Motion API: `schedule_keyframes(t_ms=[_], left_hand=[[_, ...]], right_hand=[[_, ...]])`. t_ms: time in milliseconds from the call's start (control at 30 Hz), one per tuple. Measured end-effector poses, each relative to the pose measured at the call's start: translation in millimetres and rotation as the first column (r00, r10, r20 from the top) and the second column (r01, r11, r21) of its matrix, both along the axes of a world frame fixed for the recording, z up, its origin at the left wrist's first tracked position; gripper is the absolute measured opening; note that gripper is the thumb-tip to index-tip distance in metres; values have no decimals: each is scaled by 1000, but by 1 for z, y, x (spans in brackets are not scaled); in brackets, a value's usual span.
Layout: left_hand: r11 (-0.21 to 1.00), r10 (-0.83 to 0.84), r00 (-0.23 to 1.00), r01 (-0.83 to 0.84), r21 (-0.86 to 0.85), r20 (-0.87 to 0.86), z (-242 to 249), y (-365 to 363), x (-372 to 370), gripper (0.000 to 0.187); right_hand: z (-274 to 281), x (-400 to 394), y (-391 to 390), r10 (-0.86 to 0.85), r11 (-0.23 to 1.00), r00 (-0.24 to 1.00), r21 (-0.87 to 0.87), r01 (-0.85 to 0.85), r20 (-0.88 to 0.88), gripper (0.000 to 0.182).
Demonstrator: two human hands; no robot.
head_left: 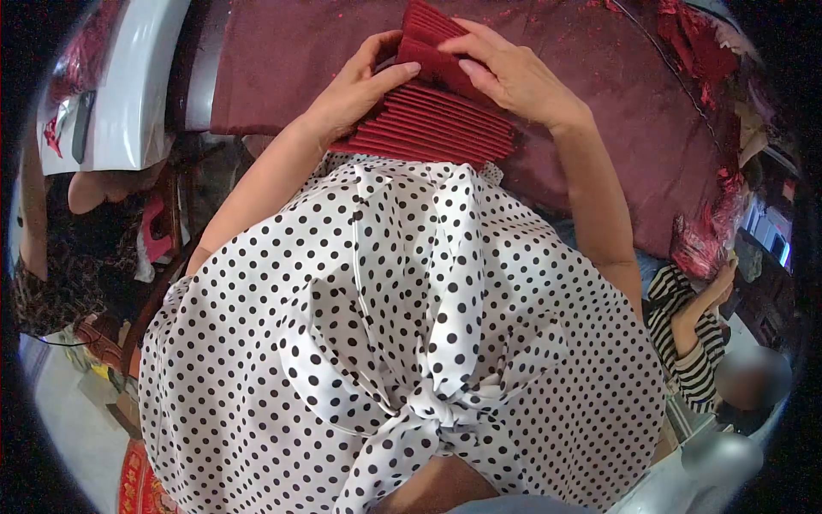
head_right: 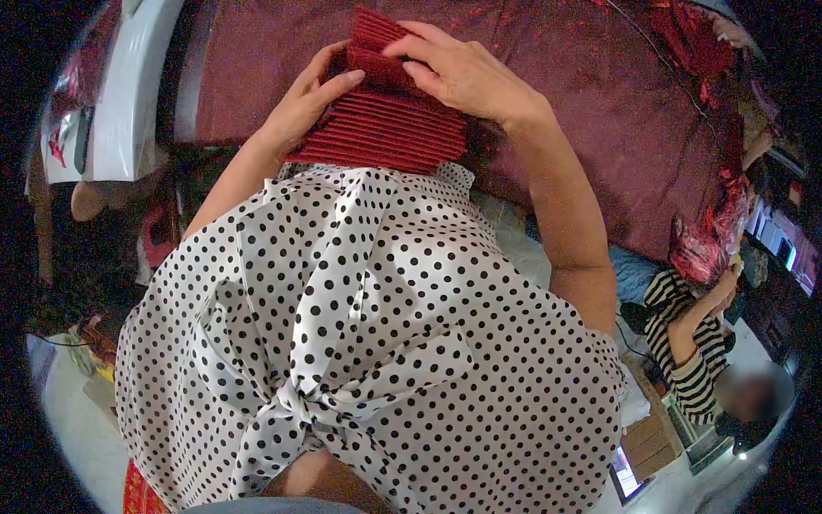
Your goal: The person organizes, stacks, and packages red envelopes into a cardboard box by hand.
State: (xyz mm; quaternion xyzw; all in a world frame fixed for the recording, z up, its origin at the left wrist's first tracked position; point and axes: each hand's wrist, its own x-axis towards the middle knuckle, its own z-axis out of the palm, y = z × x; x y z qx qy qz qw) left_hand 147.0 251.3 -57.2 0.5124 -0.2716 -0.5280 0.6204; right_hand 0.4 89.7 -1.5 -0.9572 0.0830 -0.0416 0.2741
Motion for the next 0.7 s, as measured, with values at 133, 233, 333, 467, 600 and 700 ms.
schedule_keyframes(t_ms=[133, 233, 333, 467, 600, 700], left_hand=[[1000, 0, 1000, 1, 9, -22, -4, -1, 1, 51], [998, 16, 1000, -17, 65, 10, -3, -1, 2, 53], [997, 25, 1000, -24, 68, -16, -4, 1, 3, 54], [998, 1, 990, 7, 59, -139, -5, 2, 5, 69], [1000, -24, 994, 24, -2, -105, -8, 4, 6, 72], [998, -66, 997, 66, -24, -26, -6, 4, 4, 76]], right_hand=[[2, 2, 1, -6, 994, 999, 105, 2, 33, 21], [2, -1, -4, 107, 987, 991, 129, -96, -75, 19], [10, 0, 1, 168, 984, 983, 79, -162, -75, 28], [6, 0, -1, 183, 978, 980, 118, -174, -73, 28], [8, 2, -4, 196, 970, 975, 165, -177, -106, 26], [6, 4, -3, 128, 988, 980, 102, -113, -152, 26]])
